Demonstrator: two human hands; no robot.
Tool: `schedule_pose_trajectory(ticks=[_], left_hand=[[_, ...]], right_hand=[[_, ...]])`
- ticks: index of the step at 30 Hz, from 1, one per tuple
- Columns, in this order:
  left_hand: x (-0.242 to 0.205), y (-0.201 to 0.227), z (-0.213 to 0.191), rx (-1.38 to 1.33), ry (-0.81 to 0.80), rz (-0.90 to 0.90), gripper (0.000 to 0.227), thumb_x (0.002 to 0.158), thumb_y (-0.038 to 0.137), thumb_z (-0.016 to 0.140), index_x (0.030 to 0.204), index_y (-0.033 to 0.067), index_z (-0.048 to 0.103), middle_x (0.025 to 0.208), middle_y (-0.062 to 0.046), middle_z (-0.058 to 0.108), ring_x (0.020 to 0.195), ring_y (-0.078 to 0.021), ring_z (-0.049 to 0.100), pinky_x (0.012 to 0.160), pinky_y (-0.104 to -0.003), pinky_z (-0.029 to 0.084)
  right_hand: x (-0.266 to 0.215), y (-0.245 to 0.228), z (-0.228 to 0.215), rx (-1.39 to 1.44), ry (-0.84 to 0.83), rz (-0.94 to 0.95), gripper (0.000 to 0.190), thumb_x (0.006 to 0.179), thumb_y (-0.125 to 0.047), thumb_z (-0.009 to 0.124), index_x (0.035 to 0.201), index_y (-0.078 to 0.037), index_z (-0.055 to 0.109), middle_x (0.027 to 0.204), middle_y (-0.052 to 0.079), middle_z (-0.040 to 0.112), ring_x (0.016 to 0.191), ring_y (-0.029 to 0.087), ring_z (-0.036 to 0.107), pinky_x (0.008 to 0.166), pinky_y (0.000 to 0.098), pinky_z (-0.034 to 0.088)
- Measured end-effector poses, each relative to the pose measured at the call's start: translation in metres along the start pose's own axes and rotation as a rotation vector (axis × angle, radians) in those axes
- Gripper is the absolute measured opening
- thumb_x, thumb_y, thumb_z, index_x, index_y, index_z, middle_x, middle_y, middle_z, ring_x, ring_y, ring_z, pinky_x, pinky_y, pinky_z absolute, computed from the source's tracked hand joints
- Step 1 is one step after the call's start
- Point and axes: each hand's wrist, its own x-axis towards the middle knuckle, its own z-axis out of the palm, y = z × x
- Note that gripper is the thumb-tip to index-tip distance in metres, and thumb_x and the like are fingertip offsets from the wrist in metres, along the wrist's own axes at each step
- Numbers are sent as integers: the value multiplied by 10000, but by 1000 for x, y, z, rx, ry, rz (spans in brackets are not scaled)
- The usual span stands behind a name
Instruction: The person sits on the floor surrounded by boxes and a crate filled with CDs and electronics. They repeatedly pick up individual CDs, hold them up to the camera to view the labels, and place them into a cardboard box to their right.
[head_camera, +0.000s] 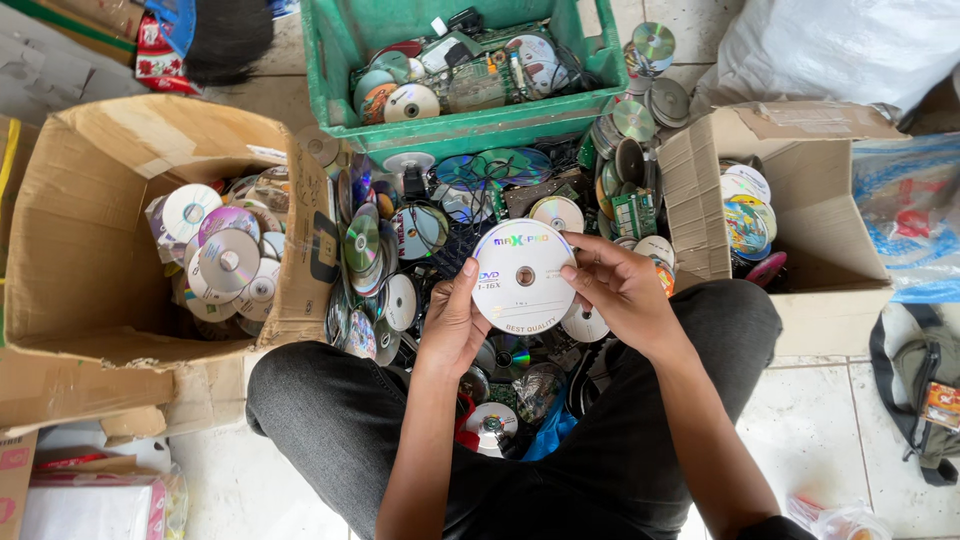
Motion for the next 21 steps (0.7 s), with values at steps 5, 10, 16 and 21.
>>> schedule_pose_trajectory(ticks=[5,10,16,21], left_hand=[[13,-12,30,90,25,46,288,956,208,759,974,-79,752,862,-231,751,788,-316,768,748,-460,682],[47,-47,63,364,-150,137,345,1020,242,701,1230,-32,708,1036,-261,735,960,-318,750,822,-427,700],[119,-131,135,788,-278,306,359,1031,181,633,1380,96,649,1136,-222,751,927,-122,642,673,-276,656],[206,-260,159,1023,-545,334,411,978,35,618,1389,52,623,988,-213,748,675,-203,742,585,-331,637]], right_hand=[[5,0,-37,-99,71,-21,392,961,-29,689,1346,28,641,927,200,703,671,208,681,575,319,621],[10,11,-100,-200,177,-57,405,963,20,663,1367,20,636,976,222,703,719,221,664,613,349,638],[4,38,-203,-204,420,-47,323,981,27,690,1299,68,653,1007,230,669,756,195,646,638,313,620],[-6,117,-309,-269,668,0,231,1019,23,668,1246,66,679,1003,202,699,731,153,659,611,268,594]])
